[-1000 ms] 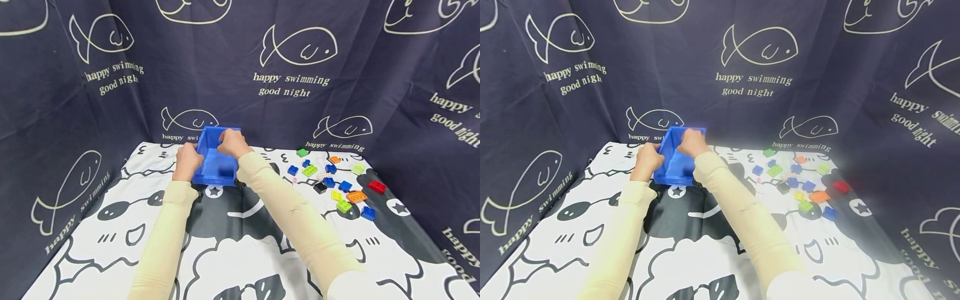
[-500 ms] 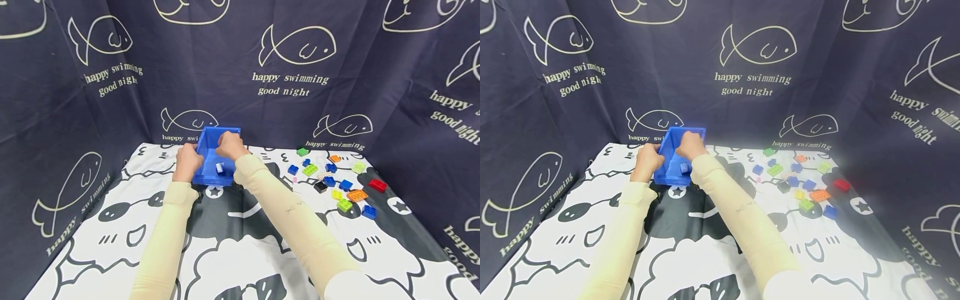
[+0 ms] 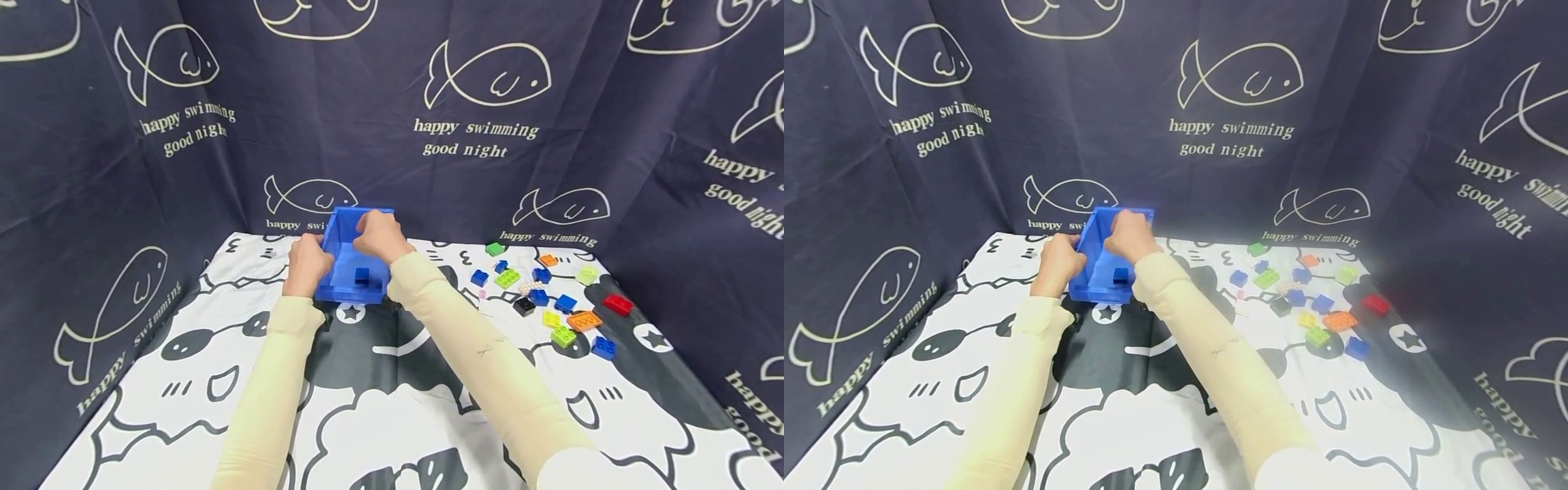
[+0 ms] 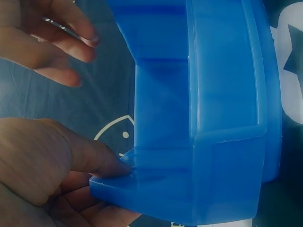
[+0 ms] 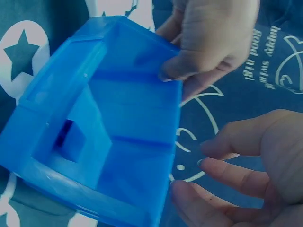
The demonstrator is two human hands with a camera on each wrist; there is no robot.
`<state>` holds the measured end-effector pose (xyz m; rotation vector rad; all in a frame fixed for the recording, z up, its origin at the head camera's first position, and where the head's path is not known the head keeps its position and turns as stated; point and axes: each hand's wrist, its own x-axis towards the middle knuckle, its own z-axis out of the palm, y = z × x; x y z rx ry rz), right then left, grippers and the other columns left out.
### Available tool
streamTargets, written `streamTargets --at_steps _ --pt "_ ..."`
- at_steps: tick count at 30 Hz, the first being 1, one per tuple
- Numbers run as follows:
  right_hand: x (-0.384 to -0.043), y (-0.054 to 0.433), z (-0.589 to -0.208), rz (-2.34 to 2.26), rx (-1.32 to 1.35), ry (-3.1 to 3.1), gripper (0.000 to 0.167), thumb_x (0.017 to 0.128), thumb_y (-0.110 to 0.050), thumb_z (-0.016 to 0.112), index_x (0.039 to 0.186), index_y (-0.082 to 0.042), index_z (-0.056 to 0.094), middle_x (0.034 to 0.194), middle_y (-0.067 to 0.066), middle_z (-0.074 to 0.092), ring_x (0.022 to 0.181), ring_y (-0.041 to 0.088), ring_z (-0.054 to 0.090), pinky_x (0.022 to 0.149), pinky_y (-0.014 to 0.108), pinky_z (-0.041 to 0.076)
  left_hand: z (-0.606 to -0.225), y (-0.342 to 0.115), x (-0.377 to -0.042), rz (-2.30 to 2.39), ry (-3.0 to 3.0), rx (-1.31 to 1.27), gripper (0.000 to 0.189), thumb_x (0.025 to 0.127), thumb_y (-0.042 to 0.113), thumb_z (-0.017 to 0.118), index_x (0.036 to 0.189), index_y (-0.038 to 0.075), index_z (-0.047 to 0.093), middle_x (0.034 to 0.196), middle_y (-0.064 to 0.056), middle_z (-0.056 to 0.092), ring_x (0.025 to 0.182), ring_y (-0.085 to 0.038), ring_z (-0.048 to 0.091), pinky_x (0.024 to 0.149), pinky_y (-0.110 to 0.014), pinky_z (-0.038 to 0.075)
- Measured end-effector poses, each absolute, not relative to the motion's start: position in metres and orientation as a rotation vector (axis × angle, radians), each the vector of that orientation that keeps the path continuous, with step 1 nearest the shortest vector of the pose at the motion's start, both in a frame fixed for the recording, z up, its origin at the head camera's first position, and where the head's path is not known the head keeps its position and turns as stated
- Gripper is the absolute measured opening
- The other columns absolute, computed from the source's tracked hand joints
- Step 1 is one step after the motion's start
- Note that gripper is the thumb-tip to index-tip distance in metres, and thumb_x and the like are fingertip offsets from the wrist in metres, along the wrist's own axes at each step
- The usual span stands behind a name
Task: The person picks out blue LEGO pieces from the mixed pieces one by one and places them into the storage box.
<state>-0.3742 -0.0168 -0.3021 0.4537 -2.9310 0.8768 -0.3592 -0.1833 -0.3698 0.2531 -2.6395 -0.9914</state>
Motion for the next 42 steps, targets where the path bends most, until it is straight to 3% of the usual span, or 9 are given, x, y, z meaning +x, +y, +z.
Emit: streamTargets --at_steps 6,13,20,30,36,42 --pt "-0.365 -0.002 -0.295 0.862 0.422 -2.866 0.036 0.086 -0.020 0.072 0.122 -0.013 0.072 0.120 0.006 0.072 0.097 0.026 0.064 0.087 0.042 0.056 -0.367 -0.183 -0.358 -1.009 -2.628 0.262 0.054 0.086 0.005 0.063 0.139 -0.001 0.063 0.127 -0.029 0.067 0.115 -0.046 0.065 0.099 -0.056 0.052" --pt "-0.355 0.022 -0.295 0.855 0.410 -2.743 0.036 0.089 -0.020 0.068 0.124 -0.013 0.072 0.091 0.005 0.071 0.086 0.023 0.064 0.080 0.043 0.053 -0.369 -0.182 -0.359 -0.999 -2.639 0.260 0.055 0.086 0.005 0.062 0.140 -0.001 0.062 0.129 -0.029 0.066 0.117 -0.047 0.064 0.100 -0.055 0.051" --pt "-0.345 0.048 -0.295 0.841 0.360 -2.648 0.036 0.088 -0.020 0.066 0.122 -0.014 0.074 0.114 0.008 0.073 0.105 0.025 0.065 0.090 0.048 0.052 -0.368 -0.183 -0.361 -0.969 -2.617 0.208 0.054 0.085 0.006 0.062 0.138 -0.002 0.064 0.127 -0.030 0.068 0.115 -0.048 0.065 0.099 -0.055 0.051" --pt "-0.363 0.092 -0.320 0.757 0.271 -2.610 0.041 0.084 -0.018 0.062 0.122 -0.009 0.074 0.103 0.014 0.074 0.100 0.041 0.063 0.092 0.053 0.049 -0.368 -0.184 -0.356 -0.981 -2.620 0.215 0.054 0.085 0.005 0.062 0.139 -0.002 0.063 0.129 -0.030 0.066 0.116 -0.048 0.064 0.100 -0.055 0.051" --pt "-0.376 0.117 -0.326 0.727 0.226 -2.780 0.043 0.091 -0.024 0.061 0.131 -0.007 0.070 0.129 0.019 0.069 0.124 0.043 0.057 0.109 0.054 0.034 -0.368 -0.185 -0.357 -0.997 -2.626 0.233 0.055 0.087 0.005 0.063 0.141 -0.003 0.061 0.131 -0.030 0.065 0.118 -0.047 0.064 0.102 -0.055 0.050" --pt "-0.386 0.138 -0.334 0.681 0.187 -2.852 0.048 0.091 -0.024 0.061 0.135 -0.006 0.066 0.137 0.020 0.065 0.131 0.043 0.053 0.112 0.054 0.030 -0.369 -0.185 -0.358 -1.001 -2.625 0.233 0.055 0.086 0.006 0.062 0.140 -0.003 0.061 0.132 -0.030 0.065 0.119 -0.047 0.063 0.103 -0.054 0.050"
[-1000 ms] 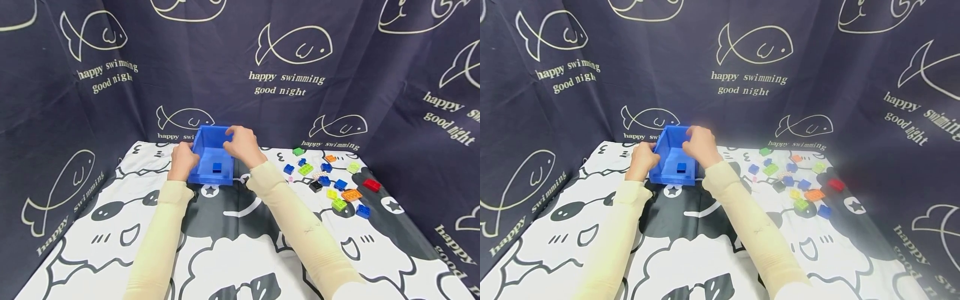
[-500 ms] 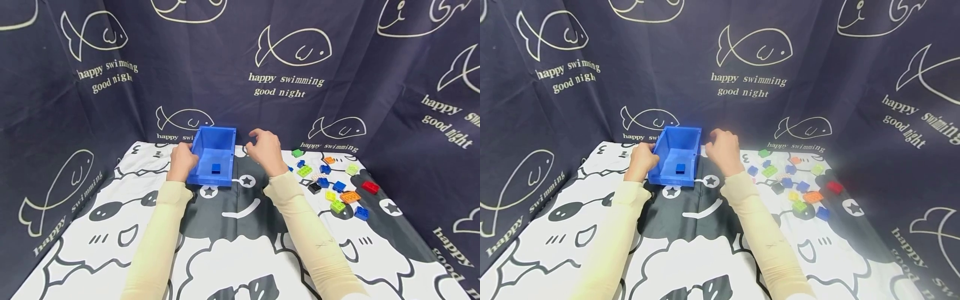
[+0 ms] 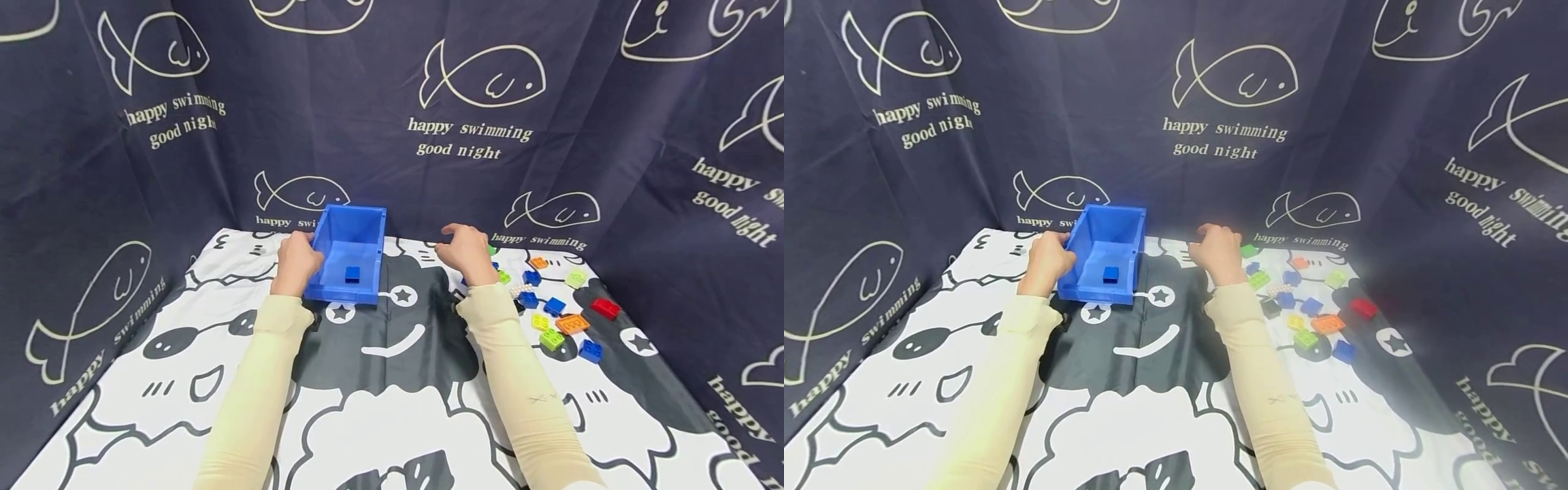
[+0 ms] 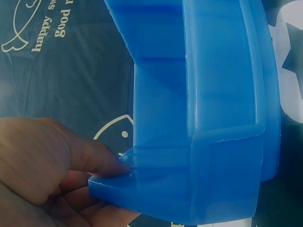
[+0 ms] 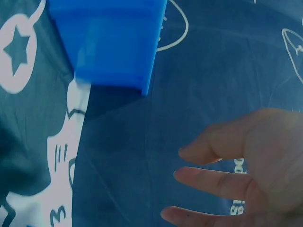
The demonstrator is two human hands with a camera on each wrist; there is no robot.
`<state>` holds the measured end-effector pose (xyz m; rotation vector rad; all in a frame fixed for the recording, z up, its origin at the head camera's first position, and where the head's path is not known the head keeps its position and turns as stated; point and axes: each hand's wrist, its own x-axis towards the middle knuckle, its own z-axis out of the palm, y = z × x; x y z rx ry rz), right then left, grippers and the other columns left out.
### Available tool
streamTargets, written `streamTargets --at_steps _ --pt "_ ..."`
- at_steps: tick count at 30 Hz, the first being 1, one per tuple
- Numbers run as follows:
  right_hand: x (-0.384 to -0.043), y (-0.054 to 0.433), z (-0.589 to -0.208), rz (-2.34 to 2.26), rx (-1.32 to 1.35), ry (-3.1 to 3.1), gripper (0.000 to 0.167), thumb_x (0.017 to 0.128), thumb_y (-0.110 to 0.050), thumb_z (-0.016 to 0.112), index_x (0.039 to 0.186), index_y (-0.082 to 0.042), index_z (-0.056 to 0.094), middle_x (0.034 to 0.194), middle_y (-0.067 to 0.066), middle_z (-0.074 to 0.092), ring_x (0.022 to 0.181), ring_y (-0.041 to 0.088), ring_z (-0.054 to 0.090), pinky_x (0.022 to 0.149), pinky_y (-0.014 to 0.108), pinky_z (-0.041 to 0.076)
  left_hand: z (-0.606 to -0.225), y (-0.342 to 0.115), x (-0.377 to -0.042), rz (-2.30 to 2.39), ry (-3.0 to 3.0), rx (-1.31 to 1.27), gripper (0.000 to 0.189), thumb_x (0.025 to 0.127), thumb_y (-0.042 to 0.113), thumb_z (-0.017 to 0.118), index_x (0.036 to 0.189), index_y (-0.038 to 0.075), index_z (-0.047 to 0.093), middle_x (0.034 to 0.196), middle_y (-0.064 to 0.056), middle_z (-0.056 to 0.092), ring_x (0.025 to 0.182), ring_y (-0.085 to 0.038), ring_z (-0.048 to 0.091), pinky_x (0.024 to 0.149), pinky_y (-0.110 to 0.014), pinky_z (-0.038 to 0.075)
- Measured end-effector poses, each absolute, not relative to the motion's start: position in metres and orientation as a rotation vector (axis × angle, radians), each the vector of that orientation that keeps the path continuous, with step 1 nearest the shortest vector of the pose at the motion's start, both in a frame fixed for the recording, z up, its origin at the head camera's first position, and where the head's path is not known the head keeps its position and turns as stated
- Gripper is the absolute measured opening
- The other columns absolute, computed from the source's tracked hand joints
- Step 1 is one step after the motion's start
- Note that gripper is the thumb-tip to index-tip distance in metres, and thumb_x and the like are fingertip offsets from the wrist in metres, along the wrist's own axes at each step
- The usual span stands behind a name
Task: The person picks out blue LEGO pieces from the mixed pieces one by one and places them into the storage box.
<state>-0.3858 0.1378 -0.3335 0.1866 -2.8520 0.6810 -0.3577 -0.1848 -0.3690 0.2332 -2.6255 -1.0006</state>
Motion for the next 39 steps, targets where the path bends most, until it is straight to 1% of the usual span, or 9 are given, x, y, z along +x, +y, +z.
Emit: streamTargets --at_steps 3,12,19,25,32,35,37,38,39 --pt "-0.387 0.147 -0.337 0.695 0.169 -2.855 0.050 0.089 -0.023 0.061 0.135 -0.005 0.066 0.136 0.021 0.066 0.133 0.044 0.052 0.113 0.055 0.030 -0.369 -0.185 -0.357 -0.999 -2.627 0.232 0.056 0.086 0.006 0.061 0.141 -0.003 0.061 0.131 -0.030 0.065 0.118 -0.048 0.064 0.102 -0.055 0.050" --pt "-0.400 0.166 -0.340 0.709 0.135 -2.865 0.051 0.090 -0.026 0.059 0.136 -0.004 0.065 0.135 0.024 0.065 0.132 0.046 0.052 0.115 0.056 0.030 -0.364 -0.188 -0.357 -1.014 -2.615 0.245 0.057 0.085 0.006 0.061 0.141 -0.003 0.060 0.132 -0.030 0.064 0.120 -0.049 0.063 0.102 -0.057 0.050" --pt "-0.415 0.169 -0.345 0.740 0.092 -2.894 0.053 0.087 -0.027 0.059 0.134 -0.005 0.066 0.136 0.022 0.065 0.132 0.046 0.052 0.114 0.052 0.037 -0.360 -0.194 -0.357 -1.006 -2.612 0.251 0.058 0.085 0.006 0.059 0.143 -0.002 0.059 0.134 -0.030 0.063 0.122 -0.049 0.061 0.103 -0.057 0.049" --pt "-0.418 0.173 -0.361 0.742 0.098 -2.950 0.053 0.090 -0.030 0.059 0.136 -0.003 0.065 0.139 0.021 0.064 0.134 0.049 0.050 0.114 0.054 0.036 -0.362 -0.193 -0.357 -1.025 -2.649 0.295 0.058 0.088 0.007 0.058 0.145 -0.001 0.057 0.139 -0.030 0.061 0.125 -0.048 0.060 0.104 -0.057 0.048" --pt "-0.418 0.183 -0.379 0.738 0.095 -3.016 0.056 0.088 -0.028 0.059 0.136 0.000 0.065 0.136 0.022 0.065 0.127 0.045 0.057 0.109 0.053 0.042 -0.368 -0.186 -0.358 -1.004 -2.649 0.263 0.058 0.086 0.006 0.060 0.144 0.000 0.059 0.136 -0.029 0.063 0.122 -0.048 0.061 0.102 -0.057 0.049" --pt "-0.419 0.186 -0.385 0.699 0.093 -3.046 0.057 0.086 -0.027 0.059 0.136 0.001 0.064 0.136 0.021 0.066 0.126 0.044 0.058 0.108 0.053 0.043 -0.368 -0.185 -0.358 -1.008 -2.643 0.255 0.058 0.086 0.006 0.060 0.143 -0.001 0.059 0.135 -0.029 0.063 0.122 -0.048 0.062 0.102 -0.057 0.050" --pt "-0.420 0.187 -0.388 0.678 0.093 -3.056 0.057 0.085 -0.026 0.059 0.135 0.001 0.065 0.135 0.021 0.066 0.125 0.044 0.059 0.107 0.054 0.043 -0.368 -0.185 -0.358 -1.006 -2.643 0.248 0.057 0.086 0.006 0.060 0.143 -0.001 0.059 0.135 -0.029 0.063 0.122 -0.048 0.061 0.102 -0.057 0.049" --pt "-0.420 0.187 -0.389 0.673 0.089 -3.058 0.053 0.084 -0.025 0.060 0.131 0.000 0.068 0.132 0.020 0.068 0.122 0.044 0.060 0.106 0.054 0.044 -0.368 -0.184 -0.358 -1.001 -2.642 0.245 0.057 0.086 0.006 0.060 0.143 -0.001 0.060 0.135 -0.029 0.063 0.122 -0.048 0.061 0.102 -0.057 0.049" --pt "-0.420 0.187 -0.390 0.658 0.084 -3.060 0.045 0.083 -0.024 0.060 0.120 -0.002 0.073 0.124 0.020 0.071 0.117 0.043 0.062 0.103 0.055 0.045 -0.368 -0.184 -0.358 -0.999 -2.642 0.244 0.057 0.086 0.006 0.060 0.143 -0.001 0.060 0.135 -0.029 0.063 0.122 -0.048 0.061 0.102 -0.057 0.049"
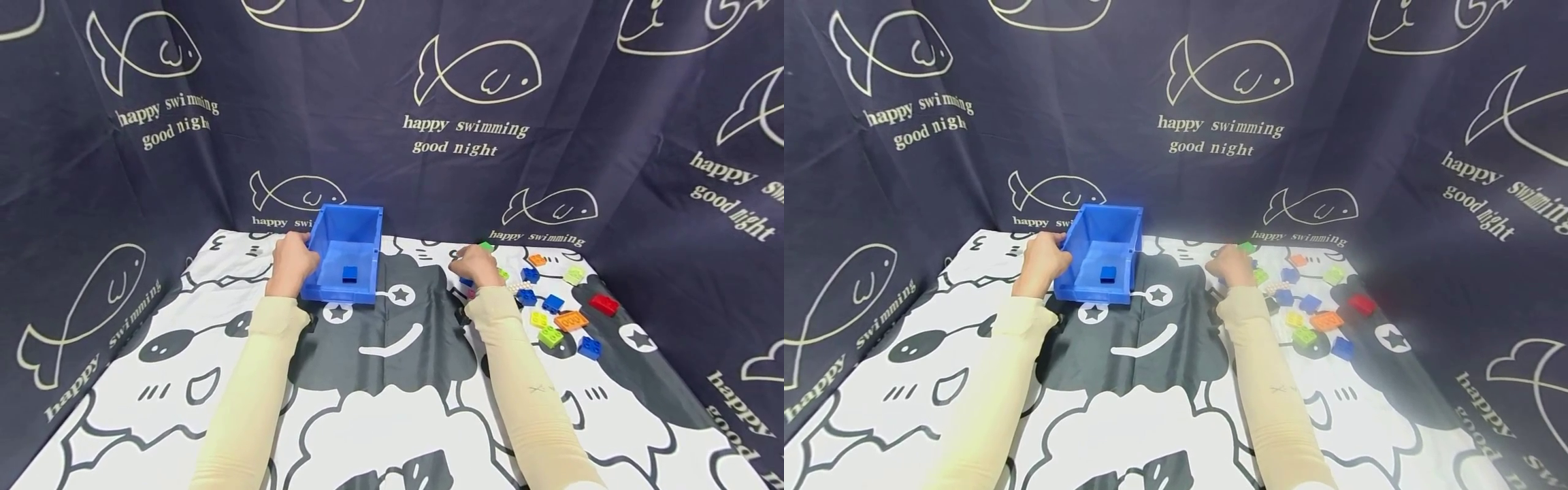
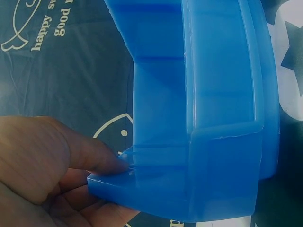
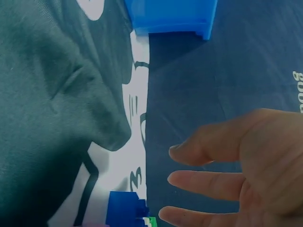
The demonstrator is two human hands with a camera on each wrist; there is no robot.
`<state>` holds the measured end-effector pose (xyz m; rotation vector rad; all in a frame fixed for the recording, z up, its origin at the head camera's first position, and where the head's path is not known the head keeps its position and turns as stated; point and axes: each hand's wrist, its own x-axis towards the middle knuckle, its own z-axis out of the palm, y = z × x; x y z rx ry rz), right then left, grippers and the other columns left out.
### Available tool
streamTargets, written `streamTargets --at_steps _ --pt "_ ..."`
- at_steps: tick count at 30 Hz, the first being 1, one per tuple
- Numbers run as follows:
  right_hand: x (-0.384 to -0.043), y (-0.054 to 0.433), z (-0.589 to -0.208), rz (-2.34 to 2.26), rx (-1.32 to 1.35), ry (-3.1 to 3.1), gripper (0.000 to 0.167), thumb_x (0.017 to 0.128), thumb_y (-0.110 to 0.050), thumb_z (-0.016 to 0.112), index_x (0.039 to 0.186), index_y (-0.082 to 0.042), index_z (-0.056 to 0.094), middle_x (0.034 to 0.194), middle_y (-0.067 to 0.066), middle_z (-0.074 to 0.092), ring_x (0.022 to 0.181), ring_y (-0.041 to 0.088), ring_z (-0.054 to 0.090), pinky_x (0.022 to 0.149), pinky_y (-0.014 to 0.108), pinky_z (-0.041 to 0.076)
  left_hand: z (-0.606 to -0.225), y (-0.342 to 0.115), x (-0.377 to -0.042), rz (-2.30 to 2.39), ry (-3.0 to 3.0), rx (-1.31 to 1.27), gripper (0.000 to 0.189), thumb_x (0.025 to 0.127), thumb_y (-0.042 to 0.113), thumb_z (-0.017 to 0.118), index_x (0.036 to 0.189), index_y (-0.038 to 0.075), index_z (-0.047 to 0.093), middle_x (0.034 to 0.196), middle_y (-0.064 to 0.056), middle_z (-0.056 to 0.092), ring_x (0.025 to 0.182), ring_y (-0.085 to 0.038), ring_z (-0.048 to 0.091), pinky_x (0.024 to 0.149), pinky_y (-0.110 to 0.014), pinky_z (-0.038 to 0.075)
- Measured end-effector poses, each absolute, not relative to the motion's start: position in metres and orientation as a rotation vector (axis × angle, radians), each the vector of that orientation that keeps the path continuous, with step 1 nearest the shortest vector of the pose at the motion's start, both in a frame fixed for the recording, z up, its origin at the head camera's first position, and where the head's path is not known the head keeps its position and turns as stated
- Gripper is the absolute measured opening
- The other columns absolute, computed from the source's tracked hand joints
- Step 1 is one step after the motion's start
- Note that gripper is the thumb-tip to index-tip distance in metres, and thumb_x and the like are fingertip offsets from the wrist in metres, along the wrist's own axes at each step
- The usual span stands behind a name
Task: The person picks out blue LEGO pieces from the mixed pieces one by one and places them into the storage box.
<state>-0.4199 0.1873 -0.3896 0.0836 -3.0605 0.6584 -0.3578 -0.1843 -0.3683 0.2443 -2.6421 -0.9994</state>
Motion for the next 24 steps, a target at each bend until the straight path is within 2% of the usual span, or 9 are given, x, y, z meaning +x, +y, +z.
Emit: streamTargets --at_steps 1,3,4,6,8,15,18,24 --pt "-0.420 0.188 -0.391 0.650 0.077 -3.066 0.035 0.082 -0.023 0.060 0.107 -0.004 0.075 0.115 0.019 0.072 0.112 0.043 0.063 0.100 0.055 0.045 -0.368 -0.184 -0.358 -0.998 -2.643 0.245 0.057 0.086 0.006 0.060 0.143 -0.001 0.060 0.135 -0.029 0.064 0.122 -0.048 0.061 0.102 -0.057 0.049" --pt "-0.420 0.188 -0.392 0.647 0.051 -3.076 0.019 0.081 -0.023 0.060 0.085 -0.006 0.069 0.102 0.017 0.070 0.106 0.043 0.062 0.098 0.056 0.045 -0.369 -0.184 -0.359 -0.998 -2.646 0.248 0.057 0.086 0.006 0.060 0.143 -0.001 0.059 0.135 -0.029 0.063 0.122 -0.048 0.061 0.103 -0.057 0.049" --pt "-0.420 0.188 -0.392 0.644 0.039 -3.080 0.015 0.081 -0.022 0.060 0.076 -0.008 0.063 0.097 0.016 0.068 0.103 0.042 0.062 0.097 0.057 0.045 -0.369 -0.184 -0.359 -1.001 -2.647 0.253 0.058 0.086 0.007 0.060 0.143 0.000 0.059 0.136 -0.029 0.063 0.123 -0.048 0.061 0.103 -0.057 0.049" --pt "-0.421 0.188 -0.393 0.630 0.022 -3.087 0.018 0.080 -0.021 0.059 0.066 -0.014 0.050 0.089 0.014 0.063 0.099 0.041 0.061 0.096 0.058 0.045 -0.369 -0.183 -0.359 -1.009 -2.648 0.263 0.058 0.087 0.007 0.059 0.144 0.000 0.059 0.137 -0.028 0.063 0.124 -0.047 0.061 0.103 -0.056 0.049" --pt "-0.422 0.188 -0.395 0.616 0.021 -3.091 0.018 0.079 -0.020 0.058 0.064 -0.015 0.050 0.089 0.013 0.064 0.098 0.040 0.062 0.097 0.058 0.045 -0.369 -0.183 -0.359 -1.012 -2.647 0.271 0.058 0.087 0.007 0.059 0.144 0.000 0.059 0.137 -0.028 0.063 0.124 -0.047 0.061 0.104 -0.056 0.049" --pt "-0.423 0.188 -0.400 0.612 0.024 -3.100 0.022 0.074 -0.014 0.055 0.057 -0.019 0.042 0.073 0.008 0.053 0.080 0.034 0.056 0.081 0.048 0.049 -0.368 -0.184 -0.358 -1.009 -2.644 0.257 0.058 0.086 0.006 0.060 0.144 0.000 0.059 0.135 -0.029 0.064 0.121 -0.048 0.062 0.103 -0.056 0.050" --pt "-0.423 0.188 -0.401 0.612 0.005 -3.109 0.021 0.075 -0.014 0.055 0.059 -0.018 0.042 0.077 0.010 0.057 0.083 0.034 0.057 0.083 0.048 0.050 -0.368 -0.184 -0.357 -1.009 -2.647 0.261 0.059 0.086 0.007 0.060 0.144 0.000 0.059 0.135 -0.029 0.064 0.122 -0.047 0.062 0.103 -0.056 0.049" --pt "-0.421 0.186 -0.400 0.603 -0.036 -3.132 0.009 0.077 -0.015 0.057 0.069 -0.011 0.055 0.096 0.019 0.067 0.093 0.037 0.061 0.088 0.049 0.051 -0.368 -0.184 -0.357 -1.027 -2.644 0.275 0.057 0.086 0.006 0.060 0.143 0.000 0.060 0.134 -0.028 0.064 0.122 -0.046 0.062 0.103 -0.055 0.050"
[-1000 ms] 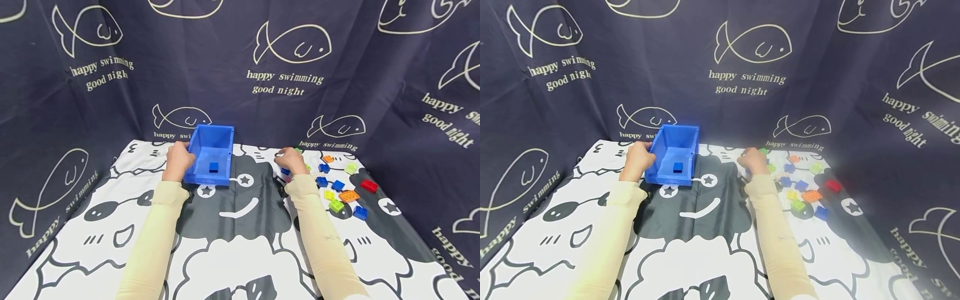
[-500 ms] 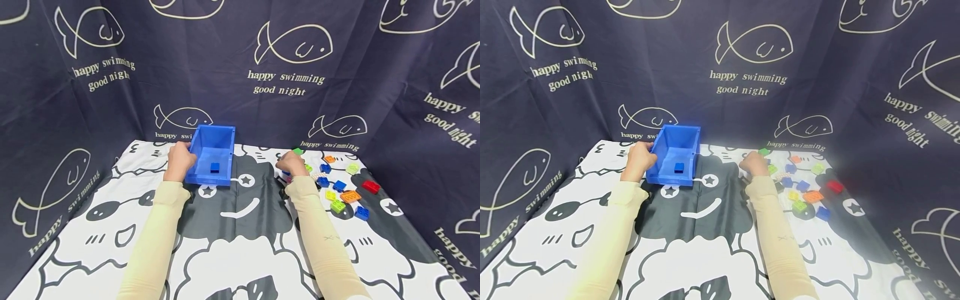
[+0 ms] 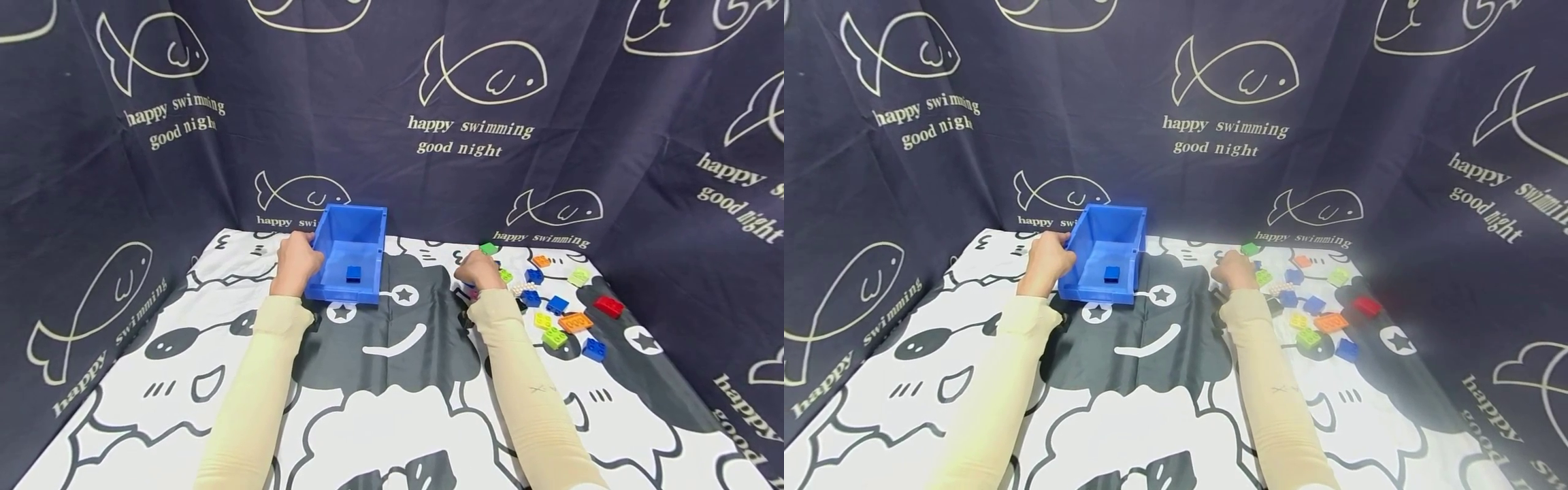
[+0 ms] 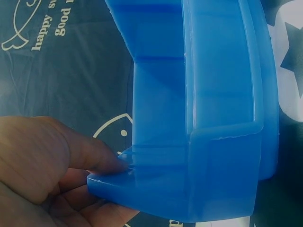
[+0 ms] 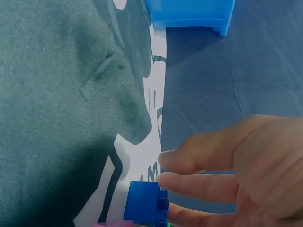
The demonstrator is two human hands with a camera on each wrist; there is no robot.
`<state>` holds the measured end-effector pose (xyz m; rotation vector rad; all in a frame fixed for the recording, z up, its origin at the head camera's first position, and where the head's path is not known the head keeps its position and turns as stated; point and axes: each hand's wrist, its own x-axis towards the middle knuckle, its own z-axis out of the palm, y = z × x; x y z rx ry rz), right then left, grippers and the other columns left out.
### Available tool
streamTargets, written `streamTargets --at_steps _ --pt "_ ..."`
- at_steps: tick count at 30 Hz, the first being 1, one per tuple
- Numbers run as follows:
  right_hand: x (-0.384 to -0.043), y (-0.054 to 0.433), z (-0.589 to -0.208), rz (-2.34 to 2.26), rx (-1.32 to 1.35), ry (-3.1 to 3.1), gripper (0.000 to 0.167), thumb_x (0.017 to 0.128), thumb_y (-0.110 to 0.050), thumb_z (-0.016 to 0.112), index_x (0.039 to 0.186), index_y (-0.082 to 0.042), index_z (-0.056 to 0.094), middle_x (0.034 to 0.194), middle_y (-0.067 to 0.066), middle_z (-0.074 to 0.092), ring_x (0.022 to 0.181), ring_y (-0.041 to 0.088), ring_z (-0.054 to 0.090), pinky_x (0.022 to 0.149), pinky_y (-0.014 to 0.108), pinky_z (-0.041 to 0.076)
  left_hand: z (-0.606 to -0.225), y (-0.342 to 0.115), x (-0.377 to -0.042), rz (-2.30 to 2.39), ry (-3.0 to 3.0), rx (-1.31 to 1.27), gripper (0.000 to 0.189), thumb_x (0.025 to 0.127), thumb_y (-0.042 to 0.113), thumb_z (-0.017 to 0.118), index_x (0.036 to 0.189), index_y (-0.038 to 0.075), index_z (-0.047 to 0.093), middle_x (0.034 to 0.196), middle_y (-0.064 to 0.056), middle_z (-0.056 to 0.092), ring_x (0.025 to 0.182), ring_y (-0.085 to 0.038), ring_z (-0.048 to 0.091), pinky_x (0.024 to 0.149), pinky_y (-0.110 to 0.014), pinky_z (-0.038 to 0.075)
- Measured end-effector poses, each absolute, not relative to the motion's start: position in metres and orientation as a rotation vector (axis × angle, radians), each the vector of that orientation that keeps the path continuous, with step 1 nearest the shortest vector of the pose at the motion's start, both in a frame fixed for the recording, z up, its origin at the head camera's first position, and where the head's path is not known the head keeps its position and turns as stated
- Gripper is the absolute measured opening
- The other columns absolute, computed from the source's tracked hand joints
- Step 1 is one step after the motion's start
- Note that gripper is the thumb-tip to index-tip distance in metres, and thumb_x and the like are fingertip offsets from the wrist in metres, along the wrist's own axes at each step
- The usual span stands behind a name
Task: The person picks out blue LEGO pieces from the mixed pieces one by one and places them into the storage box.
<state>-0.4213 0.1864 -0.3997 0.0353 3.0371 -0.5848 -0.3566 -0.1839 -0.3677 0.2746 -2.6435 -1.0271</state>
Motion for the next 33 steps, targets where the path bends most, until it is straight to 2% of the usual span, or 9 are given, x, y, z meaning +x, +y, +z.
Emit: streamTargets --at_steps 10,17,25,29,33 --pt "-0.419 0.187 -0.402 -0.643 0.082 3.003 0.009 0.080 -0.014 0.063 0.081 -0.006 0.066 0.096 0.017 0.064 0.089 0.033 0.058 0.077 0.042 0.051 -0.368 -0.184 -0.359 -1.023 -2.636 0.278 0.056 0.087 0.007 0.060 0.143 0.001 0.060 0.136 -0.027 0.064 0.123 -0.046 0.062 0.104 -0.055 0.049" --pt "-0.420 0.186 -0.406 -0.631 0.118 3.009 0.015 0.083 -0.013 0.059 0.087 -0.001 0.067 0.107 0.023 0.064 0.096 0.035 0.057 0.080 0.043 0.051 -0.369 -0.184 -0.359 -1.024 -2.639 0.284 0.057 0.087 0.006 0.061 0.144 0.001 0.059 0.138 -0.027 0.063 0.124 -0.046 0.061 0.104 -0.056 0.049" --pt "-0.423 0.189 -0.410 -0.631 0.126 3.020 0.017 0.082 -0.011 0.057 0.088 0.000 0.068 0.109 0.024 0.065 0.097 0.036 0.057 0.079 0.043 0.051 -0.368 -0.184 -0.358 -1.021 -2.637 0.271 0.057 0.087 0.006 0.060 0.143 0.001 0.060 0.137 -0.027 0.063 0.123 -0.046 0.062 0.102 -0.056 0.050" --pt "-0.424 0.190 -0.410 -0.615 0.099 3.041 0.014 0.081 -0.010 0.056 0.084 -0.001 0.066 0.108 0.024 0.065 0.097 0.036 0.058 0.077 0.042 0.052 -0.368 -0.183 -0.357 -1.019 -2.636 0.272 0.056 0.086 0.006 0.060 0.143 0.001 0.061 0.137 -0.027 0.063 0.123 -0.046 0.062 0.102 -0.056 0.050" --pt "-0.423 0.190 -0.407 -0.631 0.045 3.064 0.010 0.080 -0.008 0.055 0.072 -0.006 0.061 0.094 0.019 0.065 0.088 0.035 0.058 0.070 0.039 0.050 -0.368 -0.184 -0.356 -1.026 -2.632 0.275 0.057 0.086 0.006 0.060 0.142 0.001 0.061 0.135 -0.027 0.064 0.122 -0.046 0.062 0.102 -0.055 0.050"
